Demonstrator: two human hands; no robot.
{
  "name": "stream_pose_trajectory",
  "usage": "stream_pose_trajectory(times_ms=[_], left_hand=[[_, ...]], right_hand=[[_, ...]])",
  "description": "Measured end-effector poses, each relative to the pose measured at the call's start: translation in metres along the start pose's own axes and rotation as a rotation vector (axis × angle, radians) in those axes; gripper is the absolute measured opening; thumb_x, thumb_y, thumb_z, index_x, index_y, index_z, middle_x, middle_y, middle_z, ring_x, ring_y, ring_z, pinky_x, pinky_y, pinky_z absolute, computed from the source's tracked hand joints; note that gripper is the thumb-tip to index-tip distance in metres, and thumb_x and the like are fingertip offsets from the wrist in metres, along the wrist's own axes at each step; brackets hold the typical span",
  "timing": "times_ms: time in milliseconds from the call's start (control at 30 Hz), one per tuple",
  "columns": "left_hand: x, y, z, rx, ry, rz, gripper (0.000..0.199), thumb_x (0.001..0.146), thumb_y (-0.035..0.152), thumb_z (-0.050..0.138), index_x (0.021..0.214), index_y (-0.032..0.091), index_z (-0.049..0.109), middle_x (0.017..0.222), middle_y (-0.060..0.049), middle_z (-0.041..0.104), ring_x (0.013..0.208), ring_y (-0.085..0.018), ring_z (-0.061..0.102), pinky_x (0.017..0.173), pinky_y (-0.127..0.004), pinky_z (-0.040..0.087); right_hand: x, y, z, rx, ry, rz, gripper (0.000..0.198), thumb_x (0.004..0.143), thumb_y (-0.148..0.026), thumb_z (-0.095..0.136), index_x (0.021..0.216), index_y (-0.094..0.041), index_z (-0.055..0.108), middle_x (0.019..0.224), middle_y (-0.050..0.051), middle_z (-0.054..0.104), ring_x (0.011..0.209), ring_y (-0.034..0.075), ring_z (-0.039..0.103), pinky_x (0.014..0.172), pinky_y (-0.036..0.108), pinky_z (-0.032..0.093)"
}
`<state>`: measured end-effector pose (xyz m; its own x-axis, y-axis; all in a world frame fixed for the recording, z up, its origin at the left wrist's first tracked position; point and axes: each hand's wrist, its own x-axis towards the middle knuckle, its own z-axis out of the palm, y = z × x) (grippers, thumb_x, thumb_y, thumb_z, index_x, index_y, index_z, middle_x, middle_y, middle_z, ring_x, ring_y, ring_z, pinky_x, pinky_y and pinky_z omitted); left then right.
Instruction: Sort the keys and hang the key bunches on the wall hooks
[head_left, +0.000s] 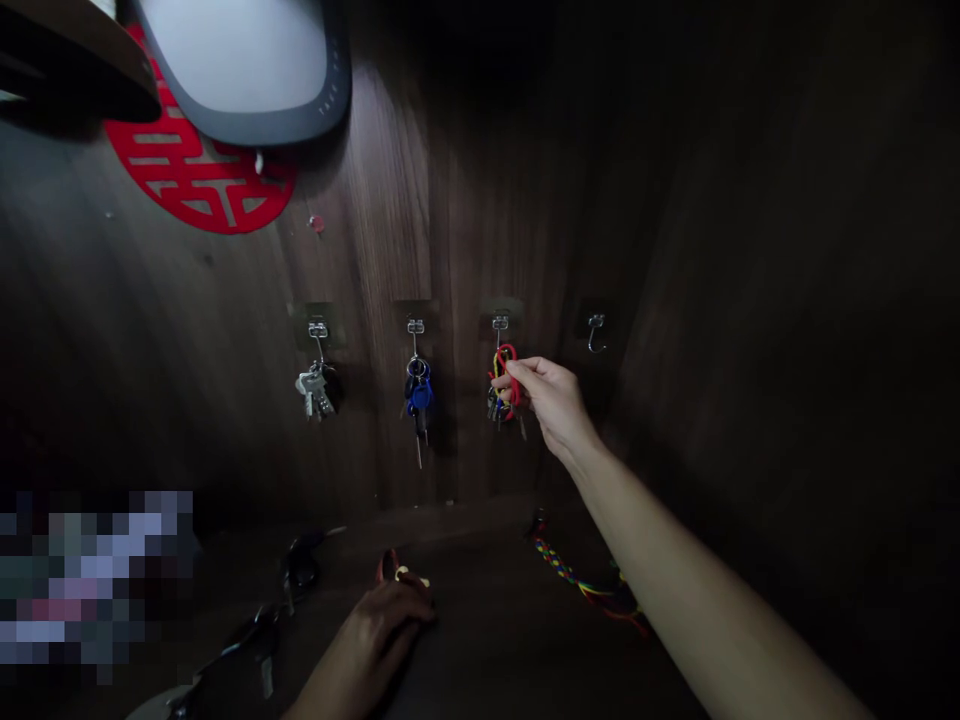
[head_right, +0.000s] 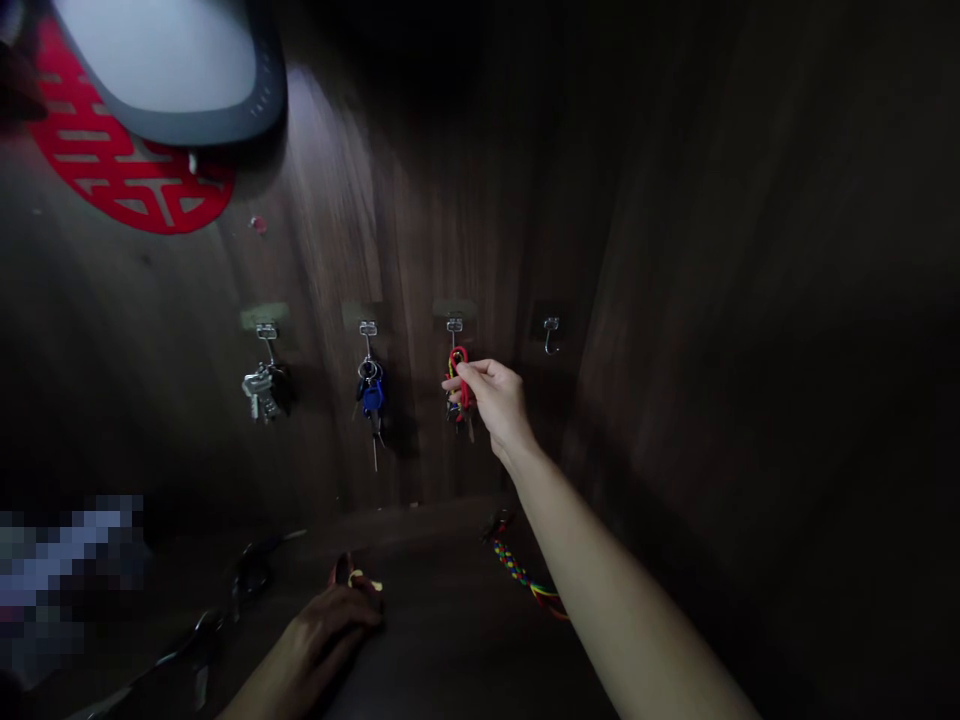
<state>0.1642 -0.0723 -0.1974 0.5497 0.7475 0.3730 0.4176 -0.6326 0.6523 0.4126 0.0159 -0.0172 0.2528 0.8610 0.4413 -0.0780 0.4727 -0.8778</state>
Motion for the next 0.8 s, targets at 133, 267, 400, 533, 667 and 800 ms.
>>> stream_pose_trajectory(times_ms=[133,267,400,533,667,800], left_hand=[[0.0,0.005,-0.002,0.002,0.013,-0.008,0.017,0.088,0.025,0.052,0.092,0.027,0.068,0.098,-0.004,0.07,0.096,-0.019,0.064,0.088,-0.027,0.05],[0.001,0.004,-0.003,0.006,0.011,0.005,0.019,0.089,0.024,0.05,0.093,0.027,0.068,0.099,-0.004,0.07,0.097,-0.018,0.064,0.09,-0.027,0.049],[0.002,0.003,-0.003,0.015,-0.01,-0.005,0.018,0.088,0.024,0.051,0.091,0.026,0.069,0.099,-0.004,0.071,0.096,-0.019,0.065,0.089,-0.028,0.05],[0.001,0.002,-0.002,0.034,-0.022,-0.041,0.018,0.088,0.023,0.052,0.093,0.027,0.069,0.101,-0.003,0.07,0.099,-0.019,0.064,0.092,-0.029,0.048],[-0.001,-0.001,-0.001,0.048,-0.04,-0.03,0.02,0.089,0.02,0.05,0.095,0.027,0.067,0.104,-0.002,0.069,0.102,-0.018,0.062,0.095,-0.03,0.046],[-0.001,-0.001,-0.001,0.052,-0.046,-0.02,0.02,0.089,0.019,0.049,0.096,0.027,0.067,0.103,-0.003,0.068,0.102,-0.018,0.062,0.095,-0.03,0.047]], right_hand=[[0.0,0.006,0.001,-0.025,-0.009,0.079,0.023,0.071,-0.036,0.069,0.074,-0.016,0.056,0.061,0.002,0.07,0.046,0.01,0.06,0.038,0.017,0.04],[-0.007,0.01,-0.001,-0.057,-0.06,0.1,0.019,0.075,-0.033,0.067,0.075,-0.016,0.058,0.068,0.004,0.072,0.051,0.011,0.063,0.043,0.019,0.045],[-0.017,0.013,-0.007,-0.11,-0.114,0.1,0.018,0.078,-0.034,0.064,0.082,-0.016,0.065,0.08,0.006,0.074,0.067,0.014,0.069,0.057,0.023,0.051],[-0.027,0.019,-0.018,-0.194,-0.115,0.063,0.023,0.08,-0.033,0.062,0.096,-0.019,0.068,0.092,0.005,0.074,0.084,0.017,0.068,0.073,0.029,0.052],[-0.037,0.027,-0.031,-0.254,-0.156,0.026,0.029,0.079,-0.037,0.062,0.103,-0.021,0.068,0.107,0.007,0.071,0.097,0.02,0.066,0.08,0.034,0.051],[-0.046,0.037,-0.043,-0.254,-0.163,0.044,0.034,0.079,-0.042,0.062,0.106,-0.022,0.066,0.11,0.009,0.069,0.101,0.022,0.065,0.081,0.036,0.05]])
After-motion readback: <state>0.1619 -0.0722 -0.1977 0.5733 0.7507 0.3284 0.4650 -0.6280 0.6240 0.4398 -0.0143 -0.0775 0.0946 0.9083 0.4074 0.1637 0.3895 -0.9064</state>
